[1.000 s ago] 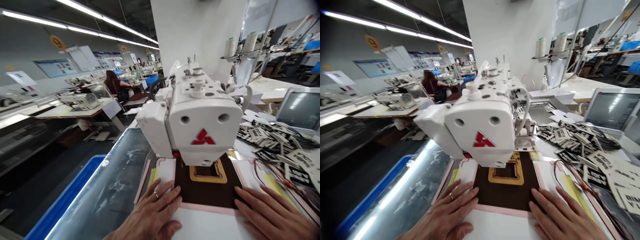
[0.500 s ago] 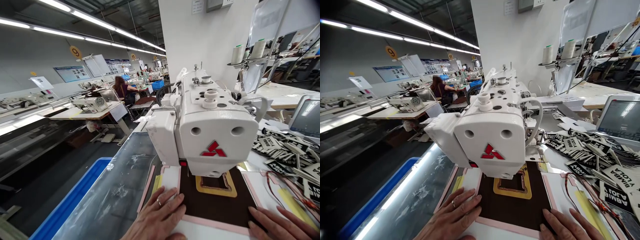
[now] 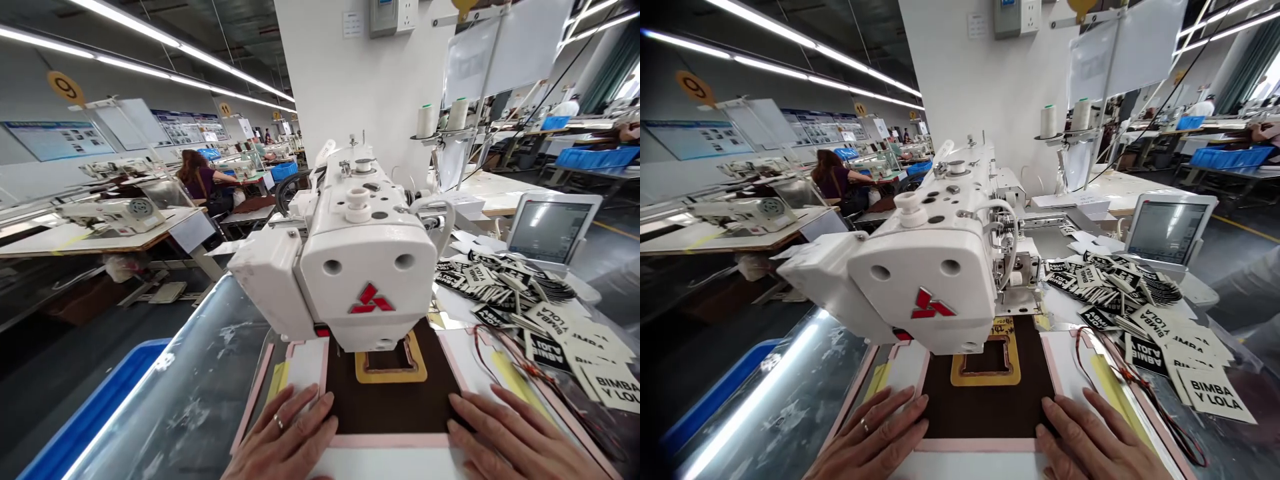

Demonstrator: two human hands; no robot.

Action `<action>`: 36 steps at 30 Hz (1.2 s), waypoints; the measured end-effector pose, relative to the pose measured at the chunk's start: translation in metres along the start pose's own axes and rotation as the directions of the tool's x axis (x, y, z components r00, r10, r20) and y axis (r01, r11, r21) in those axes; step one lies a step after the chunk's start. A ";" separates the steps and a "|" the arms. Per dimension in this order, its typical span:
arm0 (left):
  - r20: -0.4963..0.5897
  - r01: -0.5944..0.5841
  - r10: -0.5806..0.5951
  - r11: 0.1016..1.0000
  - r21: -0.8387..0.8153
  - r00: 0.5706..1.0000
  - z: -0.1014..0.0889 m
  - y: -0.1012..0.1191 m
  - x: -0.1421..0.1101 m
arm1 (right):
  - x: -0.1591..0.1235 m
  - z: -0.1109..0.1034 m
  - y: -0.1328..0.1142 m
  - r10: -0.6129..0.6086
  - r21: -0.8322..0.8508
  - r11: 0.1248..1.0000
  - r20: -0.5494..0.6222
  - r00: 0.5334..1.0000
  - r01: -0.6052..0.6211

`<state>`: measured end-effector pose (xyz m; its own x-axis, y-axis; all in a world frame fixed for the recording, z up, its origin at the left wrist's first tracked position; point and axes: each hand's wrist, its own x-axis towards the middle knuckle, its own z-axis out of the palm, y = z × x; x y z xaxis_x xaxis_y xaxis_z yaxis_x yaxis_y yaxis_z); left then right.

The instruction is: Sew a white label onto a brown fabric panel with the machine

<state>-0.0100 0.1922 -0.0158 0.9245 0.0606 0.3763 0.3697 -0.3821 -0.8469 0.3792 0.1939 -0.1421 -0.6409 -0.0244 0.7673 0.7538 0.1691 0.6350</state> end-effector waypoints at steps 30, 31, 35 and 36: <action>-0.053 -0.018 0.019 1.000 0.025 0.998 0.000 -0.001 0.005 | 0.024 -0.017 -0.012 0.283 0.154 0.946 0.032 0.959 -0.284; -0.054 -0.022 0.024 0.999 0.032 0.998 -0.001 -0.001 0.005 | 0.024 -0.018 -0.012 0.286 0.156 0.945 0.033 0.958 -0.287; -0.051 -0.020 0.023 0.998 0.061 0.998 -0.004 0.000 0.006 | 0.019 -0.022 -0.010 0.262 0.126 0.957 0.024 0.965 -0.262; -0.043 -0.016 0.019 0.997 0.069 0.999 -0.005 0.000 0.006 | 0.018 -0.023 -0.008 0.238 0.110 0.965 0.022 0.971 -0.239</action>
<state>-0.0045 0.1883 -0.0119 0.9267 0.0140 0.3755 0.3601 -0.3184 -0.8769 0.3647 0.1697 -0.1315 -0.4461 0.0382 0.8942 0.8644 0.2773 0.4194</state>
